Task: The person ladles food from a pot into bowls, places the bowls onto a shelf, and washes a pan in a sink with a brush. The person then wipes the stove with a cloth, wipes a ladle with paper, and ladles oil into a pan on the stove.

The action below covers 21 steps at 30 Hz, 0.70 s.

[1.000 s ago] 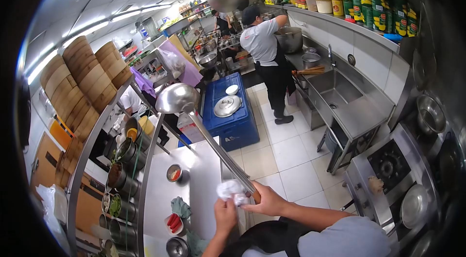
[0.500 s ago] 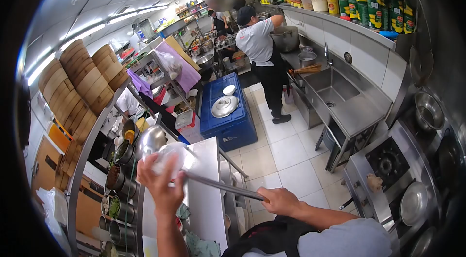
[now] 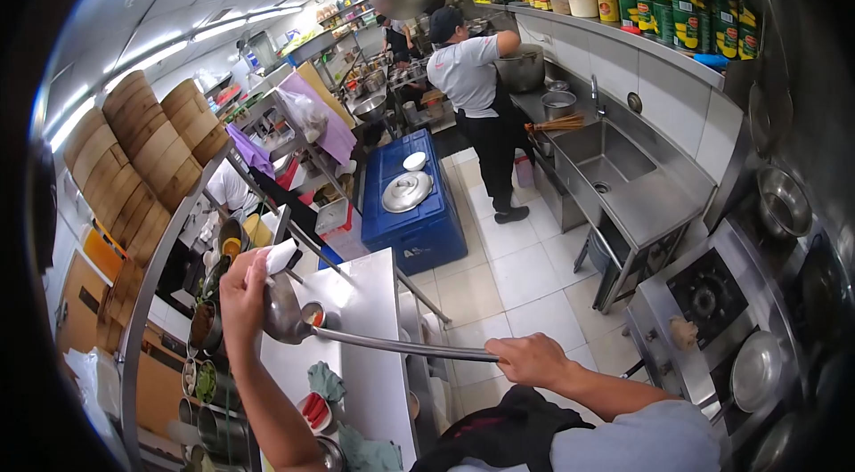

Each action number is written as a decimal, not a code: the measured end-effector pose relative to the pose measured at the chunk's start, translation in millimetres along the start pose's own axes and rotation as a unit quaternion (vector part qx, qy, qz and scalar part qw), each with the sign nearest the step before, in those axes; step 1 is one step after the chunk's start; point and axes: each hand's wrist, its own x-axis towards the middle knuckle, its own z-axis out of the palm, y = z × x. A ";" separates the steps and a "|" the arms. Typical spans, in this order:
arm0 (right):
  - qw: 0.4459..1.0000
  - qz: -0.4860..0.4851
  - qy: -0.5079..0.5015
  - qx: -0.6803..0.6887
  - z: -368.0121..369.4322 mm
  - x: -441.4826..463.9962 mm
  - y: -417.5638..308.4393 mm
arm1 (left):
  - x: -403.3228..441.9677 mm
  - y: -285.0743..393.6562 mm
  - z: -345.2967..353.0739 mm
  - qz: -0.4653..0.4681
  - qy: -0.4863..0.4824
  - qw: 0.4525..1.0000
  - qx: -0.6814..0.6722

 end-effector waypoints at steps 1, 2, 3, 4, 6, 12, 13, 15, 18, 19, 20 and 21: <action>1.000 -0.008 0.027 -0.005 0.4 0.3 1.6 | 6.8 -3.0 -4.9 0.008 -0.033 0.998 -0.053; 0.998 -0.016 0.057 -0.010 -0.2 1.1 2.8 | 0.2 -1.6 -2.3 0.009 -0.033 0.998 -0.053; 0.998 -0.017 0.061 -0.011 -2.5 3.0 4.7 | -9.9 4.8 3.5 0.090 -0.015 0.996 0.023; 0.997 -0.020 0.070 -0.020 -4.4 4.8 6.9 | -16.3 18.4 10.0 0.171 0.004 0.980 0.099; 0.997 -0.022 0.074 -0.030 -7.7 8.2 6.7 | -23.8 41.7 23.1 0.312 0.046 0.902 0.296; 0.994 -0.021 0.109 -0.018 -10.1 12.1 -0.6 | 5.3 -52.0 -0.1 -0.057 0.048 0.937 -0.342; 0.998 -0.009 0.064 -0.002 -5.7 11.4 -2.1 | 2.7 -78.2 8.1 -0.108 0.109 0.925 -0.346; 1.000 0.006 -0.009 0.025 0.5 11.1 -7.7 | -14.4 -95.1 20.6 -0.172 0.123 0.882 -0.422; 0.997 0.019 -0.051 0.059 27.1 13.5 -13.3 | -49.2 -118.5 75.6 -0.216 0.211 0.761 -0.575; 0.994 0.016 -0.063 0.089 30.5 16.3 -21.2 | -55.5 -97.4 103.3 -0.248 0.274 0.693 -0.619; 0.994 0.017 -0.063 0.090 37.1 19.6 -27.6 | -62.1 -76.5 130.9 -0.270 0.342 0.620 -0.653; 0.991 0.034 -0.078 0.102 45.4 22.4 -32.9 | -71.4 -100.0 157.6 -0.238 0.291 0.626 -0.683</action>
